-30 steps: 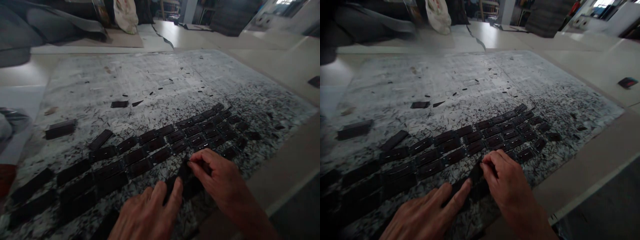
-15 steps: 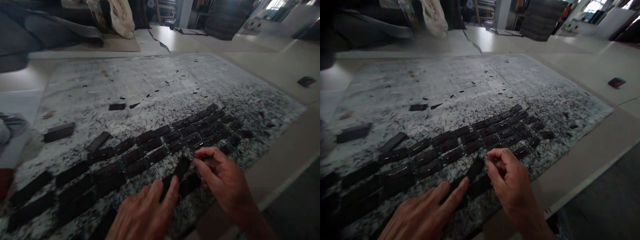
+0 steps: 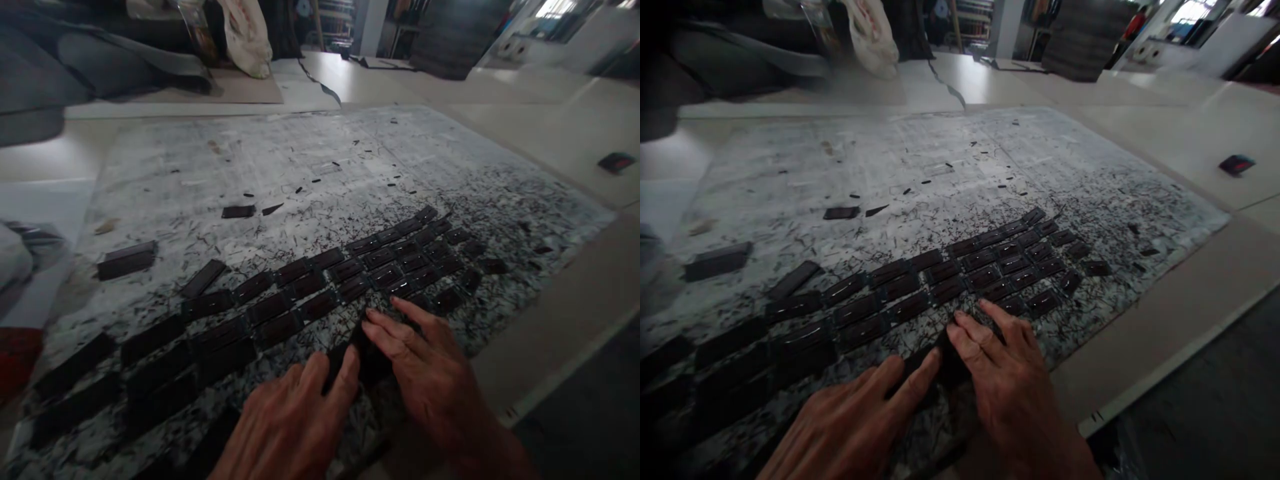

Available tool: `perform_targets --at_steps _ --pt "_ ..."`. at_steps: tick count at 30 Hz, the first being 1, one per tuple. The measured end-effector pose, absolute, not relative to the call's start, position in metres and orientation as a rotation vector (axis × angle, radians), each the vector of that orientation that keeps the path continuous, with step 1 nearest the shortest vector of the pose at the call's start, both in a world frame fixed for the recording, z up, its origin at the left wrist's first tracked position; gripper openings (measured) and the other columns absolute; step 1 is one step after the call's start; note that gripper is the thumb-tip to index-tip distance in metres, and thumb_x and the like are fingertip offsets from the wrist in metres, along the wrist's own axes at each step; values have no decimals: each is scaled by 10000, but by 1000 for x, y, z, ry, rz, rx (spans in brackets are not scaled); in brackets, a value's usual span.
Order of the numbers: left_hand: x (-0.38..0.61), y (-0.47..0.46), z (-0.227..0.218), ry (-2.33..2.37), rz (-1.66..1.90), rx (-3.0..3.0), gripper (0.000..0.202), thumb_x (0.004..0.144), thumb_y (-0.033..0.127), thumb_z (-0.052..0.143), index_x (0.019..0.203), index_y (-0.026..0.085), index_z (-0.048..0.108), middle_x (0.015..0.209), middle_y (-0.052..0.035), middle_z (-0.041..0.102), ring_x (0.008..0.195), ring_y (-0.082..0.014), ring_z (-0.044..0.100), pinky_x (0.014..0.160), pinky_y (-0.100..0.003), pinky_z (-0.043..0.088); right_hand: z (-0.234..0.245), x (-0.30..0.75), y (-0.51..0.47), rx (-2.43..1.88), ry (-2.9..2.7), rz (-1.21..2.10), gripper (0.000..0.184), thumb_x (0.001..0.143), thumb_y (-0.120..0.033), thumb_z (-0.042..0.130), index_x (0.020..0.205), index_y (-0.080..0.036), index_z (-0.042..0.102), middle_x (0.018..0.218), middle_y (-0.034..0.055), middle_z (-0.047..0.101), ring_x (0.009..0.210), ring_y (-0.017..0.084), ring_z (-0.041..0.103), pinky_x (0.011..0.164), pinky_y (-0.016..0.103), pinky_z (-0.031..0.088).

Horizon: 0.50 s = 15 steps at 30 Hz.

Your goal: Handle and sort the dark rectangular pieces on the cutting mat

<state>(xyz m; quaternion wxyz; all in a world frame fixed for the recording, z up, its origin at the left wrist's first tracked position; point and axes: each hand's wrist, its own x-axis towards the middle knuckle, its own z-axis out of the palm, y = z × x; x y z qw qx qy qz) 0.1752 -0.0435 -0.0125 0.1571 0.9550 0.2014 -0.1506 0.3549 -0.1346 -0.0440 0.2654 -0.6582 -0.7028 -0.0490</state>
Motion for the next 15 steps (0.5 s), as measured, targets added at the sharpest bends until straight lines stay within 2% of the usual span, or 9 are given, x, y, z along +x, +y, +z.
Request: perform_targets --at_steps 3,8,15 --pt "175 -45 -10 602 -457 2720 692 780 17 340 1421 253 228 1028 -88 612 828 -219 636 629 -301 522 -47 348 -135 -1910 -1902 -165 331 911 -118 412 1181 -182 593 1237 -7 619 1238 266 406 982 421 330" --pt "176 -46 -6 630 -465 2717 716 757 10 365 1413 268 239 1023 -74 609 835 -211 632 638 -290 514 -44 346 -140 -1982 -1960 -145 335 930 -247 426 1238 -233 556 1308 -44 561 1282 255 351 1032 414 249" --pt "179 -44 -10 684 -348 2673 660 804 17 350 1391 308 278 980 -40 608 753 -171 620 600 -252 464 -38 349 -143 -2052 -2054 -113 374 890 -246 501 1259 -299 531 1353 -66 515 1320 265 290 1075 445 188"
